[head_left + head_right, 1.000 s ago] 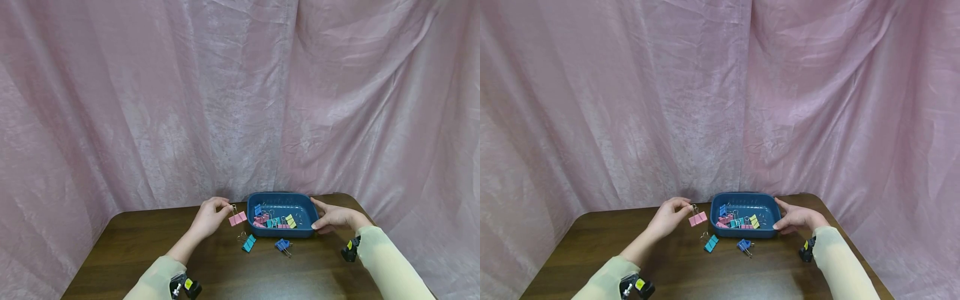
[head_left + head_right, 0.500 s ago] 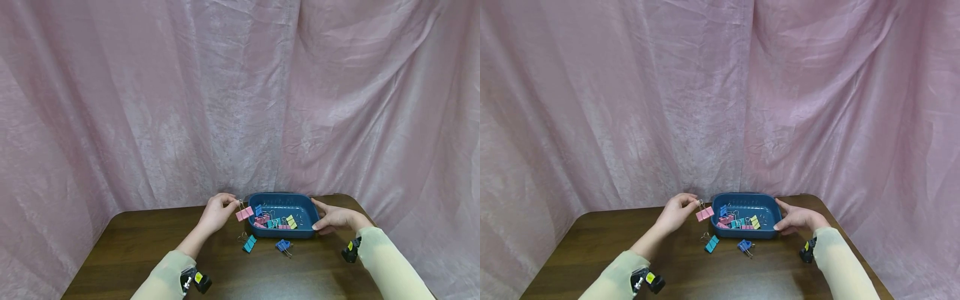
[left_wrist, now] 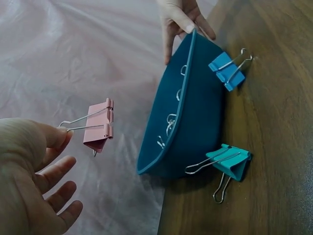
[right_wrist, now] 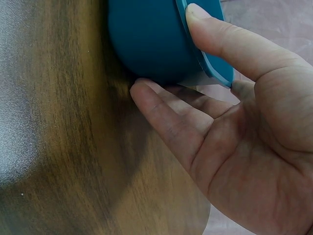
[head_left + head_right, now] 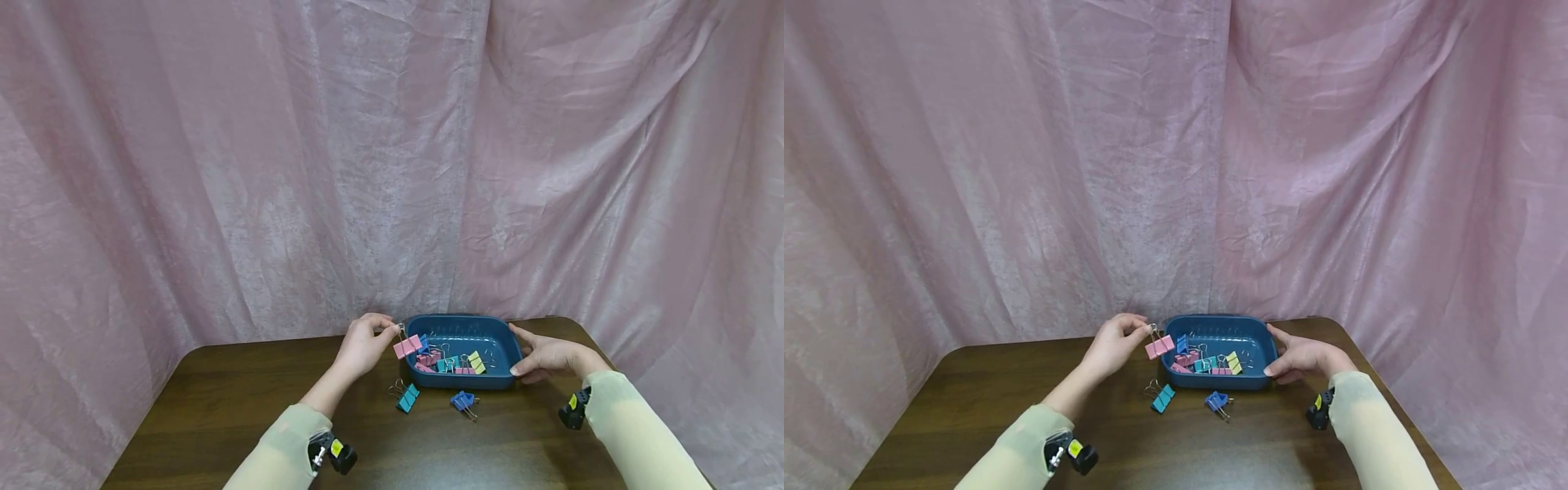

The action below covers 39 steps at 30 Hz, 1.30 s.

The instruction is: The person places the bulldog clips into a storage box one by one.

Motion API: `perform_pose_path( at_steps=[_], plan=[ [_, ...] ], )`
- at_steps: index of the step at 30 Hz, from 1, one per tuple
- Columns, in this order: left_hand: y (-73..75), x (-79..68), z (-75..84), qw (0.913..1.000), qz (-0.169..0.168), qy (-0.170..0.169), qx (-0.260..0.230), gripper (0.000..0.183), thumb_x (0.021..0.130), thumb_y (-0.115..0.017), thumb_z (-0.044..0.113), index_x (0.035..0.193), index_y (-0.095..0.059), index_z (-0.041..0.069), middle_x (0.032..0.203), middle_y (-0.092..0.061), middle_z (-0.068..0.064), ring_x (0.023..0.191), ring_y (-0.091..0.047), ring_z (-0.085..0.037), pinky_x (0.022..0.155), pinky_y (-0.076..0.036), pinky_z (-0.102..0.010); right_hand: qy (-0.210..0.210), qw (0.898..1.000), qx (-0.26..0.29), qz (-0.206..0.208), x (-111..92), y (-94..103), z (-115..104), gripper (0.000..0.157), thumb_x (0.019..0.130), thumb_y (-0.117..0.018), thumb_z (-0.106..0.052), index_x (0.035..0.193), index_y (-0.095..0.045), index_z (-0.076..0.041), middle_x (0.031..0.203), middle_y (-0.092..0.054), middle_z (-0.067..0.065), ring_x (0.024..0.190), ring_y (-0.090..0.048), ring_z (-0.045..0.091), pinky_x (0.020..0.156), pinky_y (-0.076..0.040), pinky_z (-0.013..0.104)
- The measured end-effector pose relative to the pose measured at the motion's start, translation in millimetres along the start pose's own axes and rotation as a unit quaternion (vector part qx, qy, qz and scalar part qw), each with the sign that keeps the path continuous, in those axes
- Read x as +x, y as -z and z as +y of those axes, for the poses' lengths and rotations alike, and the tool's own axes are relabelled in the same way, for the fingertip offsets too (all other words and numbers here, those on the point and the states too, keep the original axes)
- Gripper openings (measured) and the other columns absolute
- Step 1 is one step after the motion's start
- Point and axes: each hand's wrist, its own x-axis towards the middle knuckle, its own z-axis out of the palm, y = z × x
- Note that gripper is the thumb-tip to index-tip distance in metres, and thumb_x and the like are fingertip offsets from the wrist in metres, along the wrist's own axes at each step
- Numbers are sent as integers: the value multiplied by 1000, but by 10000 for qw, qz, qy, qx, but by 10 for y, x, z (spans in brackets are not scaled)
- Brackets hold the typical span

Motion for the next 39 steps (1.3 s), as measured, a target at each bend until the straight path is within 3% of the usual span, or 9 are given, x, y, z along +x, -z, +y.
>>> perform_pose_path(
  at_steps=[11,27,33,39],
  plan=[
    [-159,63,0,9999,31,-43,99,16,96,-70,22,87,-79,12,114,-73,-6,118,-61,-33,100,-48,-50,17,10000,-21,1,-4,2,5,119,87,-79,-1,164,10,-16,158,-8,44,125,-58,43,96,-52,57],
    [-451,143,98,9997,-3,194,177,16,98,-71,25,89,-80,15,112,-71,-1,116,-58,-31,96,-49,-47,33,10000,5,-43,-6,17,-6,119,87,-79,-1,164,10,-16,159,-4,43,128,-55,44,97,-50,58],
    [-611,157,158,9988,-235,293,316,16,99,-69,30,93,-79,19,113,-69,1,120,-55,-30,97,-48,-46,19,10000,16,-19,5,24,-3,118,88,-79,0,164,10,-17,159,-5,43,128,-55,44,97,-51,58],
    [-754,174,239,9986,-353,140,379,15,99,-69,31,94,-80,22,110,-69,3,121,-55,-28,100,-47,-44,-8,10000,46,-7,6,17,3,118,88,-78,0,164,10,-18,159,-5,43,129,-55,44,98,-49,58]
  ],
)
